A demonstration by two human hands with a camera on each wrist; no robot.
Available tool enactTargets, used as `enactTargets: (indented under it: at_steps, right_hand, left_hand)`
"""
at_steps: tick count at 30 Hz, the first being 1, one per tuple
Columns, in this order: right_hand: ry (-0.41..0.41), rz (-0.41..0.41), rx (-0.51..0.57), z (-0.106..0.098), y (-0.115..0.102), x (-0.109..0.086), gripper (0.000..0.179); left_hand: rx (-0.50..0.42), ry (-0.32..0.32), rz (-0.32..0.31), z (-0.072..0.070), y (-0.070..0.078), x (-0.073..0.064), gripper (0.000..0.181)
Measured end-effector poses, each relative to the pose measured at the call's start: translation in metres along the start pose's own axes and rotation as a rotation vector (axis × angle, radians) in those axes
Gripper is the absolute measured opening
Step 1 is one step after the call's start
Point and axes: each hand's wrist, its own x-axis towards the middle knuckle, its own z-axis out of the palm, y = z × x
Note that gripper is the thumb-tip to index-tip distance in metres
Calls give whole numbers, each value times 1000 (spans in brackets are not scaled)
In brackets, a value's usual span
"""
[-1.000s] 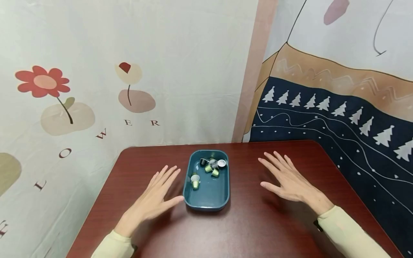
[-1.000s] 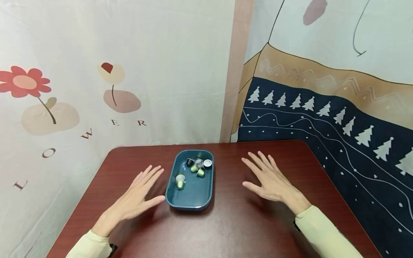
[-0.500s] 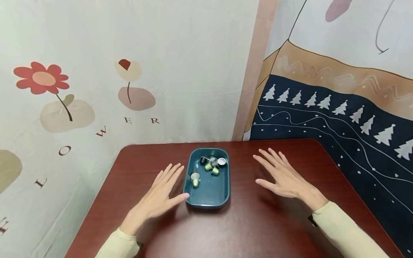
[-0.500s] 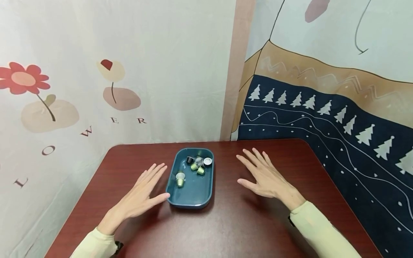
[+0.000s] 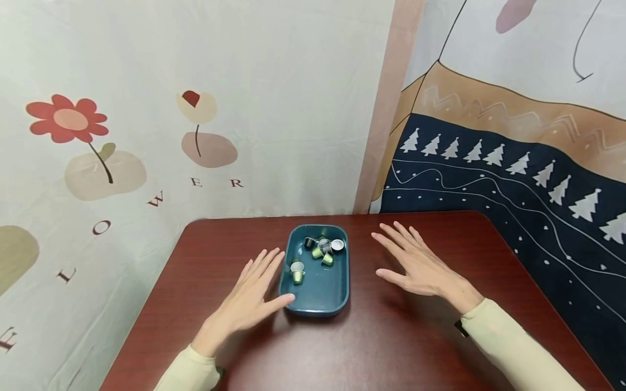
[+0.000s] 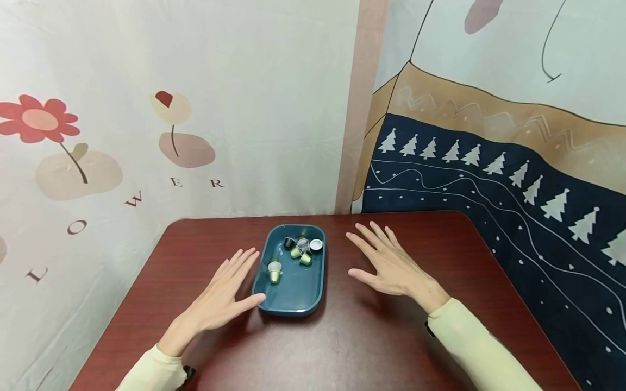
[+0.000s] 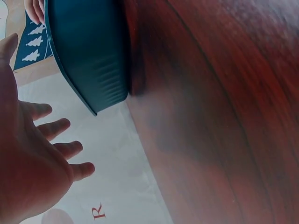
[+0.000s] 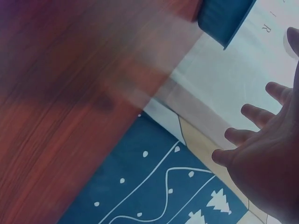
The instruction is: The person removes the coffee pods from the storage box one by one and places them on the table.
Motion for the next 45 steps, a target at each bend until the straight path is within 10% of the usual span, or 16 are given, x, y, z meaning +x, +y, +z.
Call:
enactTargets:
  at_steps: [45]
  right_hand:
    - [-91,-135,54,16,-40,50,87]
  left_hand:
    - [9,-107,-107,18,8,8,122]
